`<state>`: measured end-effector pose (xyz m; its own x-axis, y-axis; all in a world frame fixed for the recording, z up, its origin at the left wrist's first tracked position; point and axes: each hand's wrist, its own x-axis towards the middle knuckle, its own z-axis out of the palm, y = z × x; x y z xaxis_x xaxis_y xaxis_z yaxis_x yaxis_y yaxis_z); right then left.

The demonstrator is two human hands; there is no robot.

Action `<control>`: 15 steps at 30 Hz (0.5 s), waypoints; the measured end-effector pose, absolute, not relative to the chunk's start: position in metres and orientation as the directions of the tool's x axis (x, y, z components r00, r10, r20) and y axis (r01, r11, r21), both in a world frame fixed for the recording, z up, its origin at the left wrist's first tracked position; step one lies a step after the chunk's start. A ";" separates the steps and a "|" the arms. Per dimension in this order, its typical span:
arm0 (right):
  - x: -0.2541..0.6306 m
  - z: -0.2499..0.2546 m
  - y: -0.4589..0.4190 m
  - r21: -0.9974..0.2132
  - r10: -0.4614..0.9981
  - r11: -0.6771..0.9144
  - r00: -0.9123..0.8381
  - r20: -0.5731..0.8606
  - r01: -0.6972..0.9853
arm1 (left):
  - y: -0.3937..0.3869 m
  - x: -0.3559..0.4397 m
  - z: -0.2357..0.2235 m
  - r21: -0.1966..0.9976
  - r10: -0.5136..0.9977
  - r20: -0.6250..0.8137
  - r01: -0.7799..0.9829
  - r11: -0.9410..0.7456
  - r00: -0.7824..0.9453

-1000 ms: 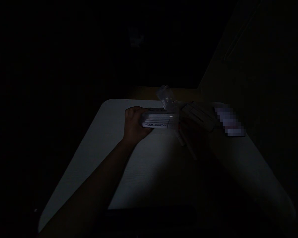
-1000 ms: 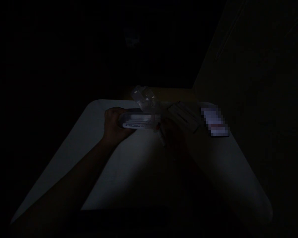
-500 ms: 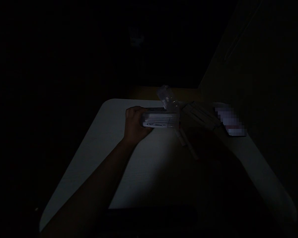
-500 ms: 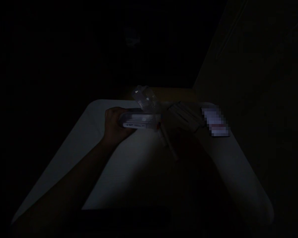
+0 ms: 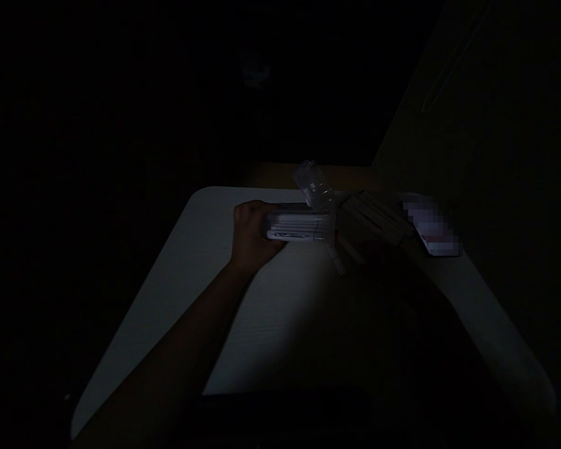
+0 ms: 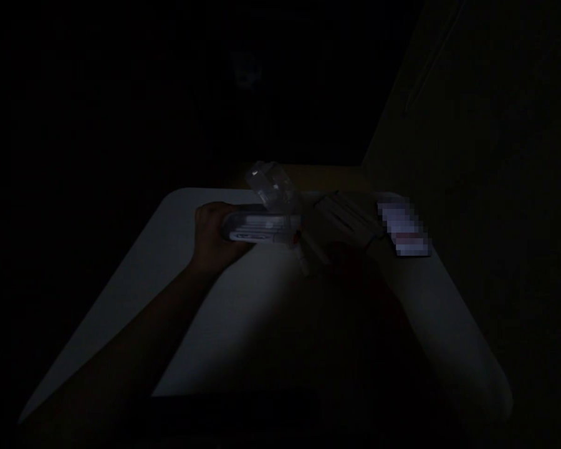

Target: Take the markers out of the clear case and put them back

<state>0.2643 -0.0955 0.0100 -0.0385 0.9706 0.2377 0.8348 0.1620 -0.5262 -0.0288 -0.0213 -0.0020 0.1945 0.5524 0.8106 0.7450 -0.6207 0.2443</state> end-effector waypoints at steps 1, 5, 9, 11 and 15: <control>0.264 0.010 -0.095 -0.535 0.970 0.149 -0.019 0.241 0.832 | -0.021 -0.029 -0.002 0.243 0.541 0.818 0.737 -0.631 0.194; 0.263 0.017 -0.092 -0.568 0.963 0.153 0.008 0.271 0.809 | -0.021 -0.029 -0.002 0.224 0.504 0.839 0.712 -0.666 0.207; 0.262 0.030 -0.093 -0.572 0.941 0.136 0.076 0.331 0.809 | -0.021 -0.029 -0.001 0.212 0.500 0.843 0.729 -0.651 0.201; 0.260 0.037 -0.095 -0.582 0.916 0.101 0.153 0.371 0.807 | -0.021 -0.029 -0.001 0.205 0.494 0.846 0.734 -0.648 0.200; 0.258 0.048 -0.099 -0.650 0.863 0.067 0.283 0.418 0.757 | -0.020 -0.029 -0.002 0.201 0.491 0.848 0.736 -0.646 0.199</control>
<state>0.2580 -0.0994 0.0482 0.2827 0.8632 0.4182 0.7572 0.0668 -0.6498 -0.0286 -0.0204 -0.0017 0.1989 0.4910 0.8482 0.7363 -0.6460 0.2013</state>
